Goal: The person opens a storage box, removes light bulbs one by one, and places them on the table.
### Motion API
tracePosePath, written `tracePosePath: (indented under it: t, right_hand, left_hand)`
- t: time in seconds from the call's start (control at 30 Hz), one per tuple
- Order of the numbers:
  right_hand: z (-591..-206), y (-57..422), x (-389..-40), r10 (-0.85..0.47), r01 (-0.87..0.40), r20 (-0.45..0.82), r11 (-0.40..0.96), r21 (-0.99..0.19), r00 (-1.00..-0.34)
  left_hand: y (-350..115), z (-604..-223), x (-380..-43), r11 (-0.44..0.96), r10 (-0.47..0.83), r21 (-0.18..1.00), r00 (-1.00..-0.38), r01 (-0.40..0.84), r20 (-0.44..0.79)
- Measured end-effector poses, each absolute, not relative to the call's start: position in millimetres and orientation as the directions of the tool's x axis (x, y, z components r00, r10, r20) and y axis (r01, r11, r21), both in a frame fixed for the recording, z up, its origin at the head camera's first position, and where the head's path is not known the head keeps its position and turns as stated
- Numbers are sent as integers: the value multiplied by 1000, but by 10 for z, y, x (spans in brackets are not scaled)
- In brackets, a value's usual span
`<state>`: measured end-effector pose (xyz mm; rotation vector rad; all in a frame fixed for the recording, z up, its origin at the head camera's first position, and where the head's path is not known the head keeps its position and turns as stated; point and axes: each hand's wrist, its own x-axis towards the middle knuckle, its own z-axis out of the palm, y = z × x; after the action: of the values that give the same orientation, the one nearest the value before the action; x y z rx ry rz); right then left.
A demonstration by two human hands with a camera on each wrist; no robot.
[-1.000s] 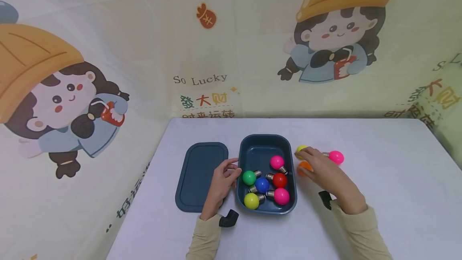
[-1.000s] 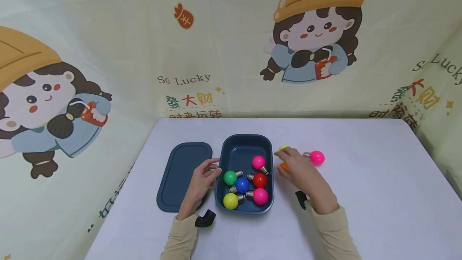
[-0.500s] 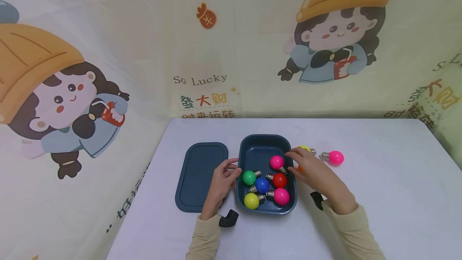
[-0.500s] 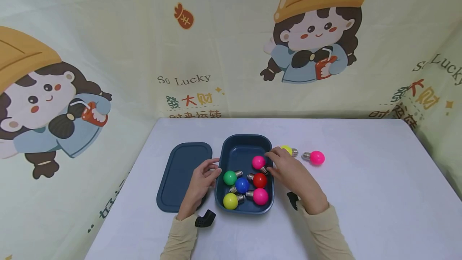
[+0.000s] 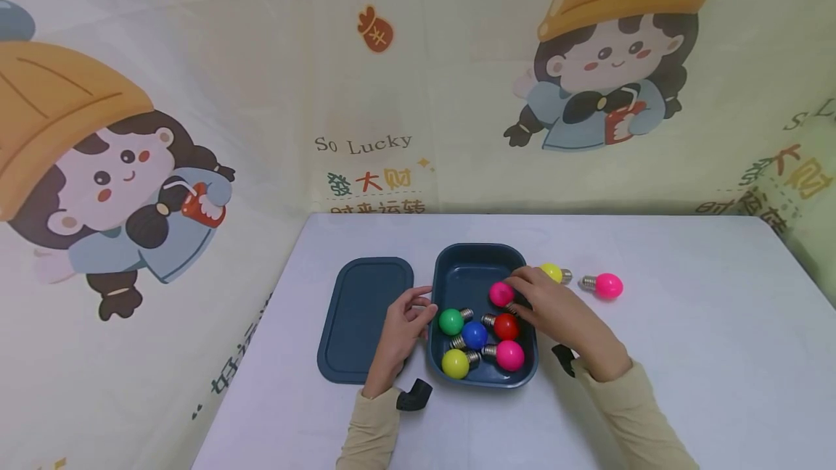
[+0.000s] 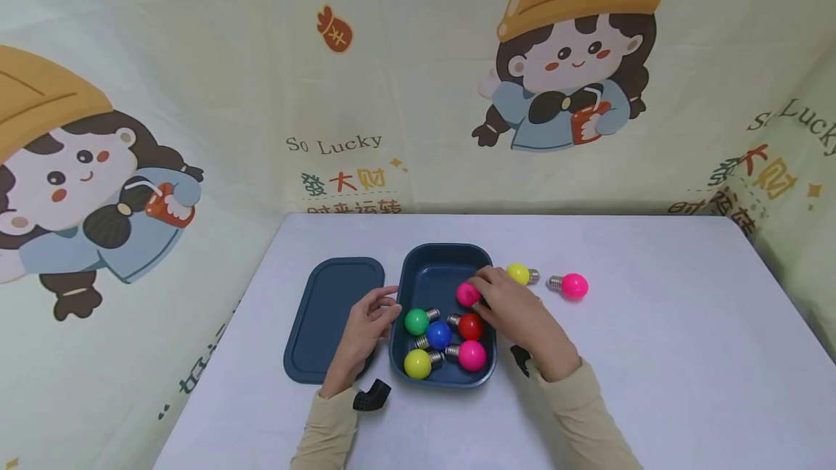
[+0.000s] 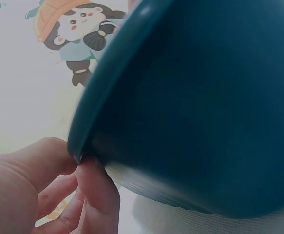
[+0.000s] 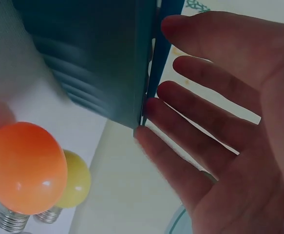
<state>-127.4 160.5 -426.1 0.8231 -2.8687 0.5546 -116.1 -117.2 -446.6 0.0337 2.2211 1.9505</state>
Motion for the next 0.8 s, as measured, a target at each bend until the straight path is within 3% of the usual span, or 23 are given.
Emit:
tracePosePath:
  t: [0.27, 0.57, 0.8]
  right_hand:
    - [-4255, 1573, -1333, -510, -542, 187, 769, -338, -840]
    - [-4314, 1497, -1411, -544, -553, 128, 766, -326, -829]
    - [-4356, 1462, -1457, -562, -563, 105, 763, -319, -820]
  left_hand:
    - [-1174, -4480, -1172, 156, 135, 981, -981, -116, -137]
    - [-1195, -4767, -1247, 142, 107, 984, -986, -110, -126]
    - [-1193, -4706, -1226, 131, 122, 985, -984, -113, -130]
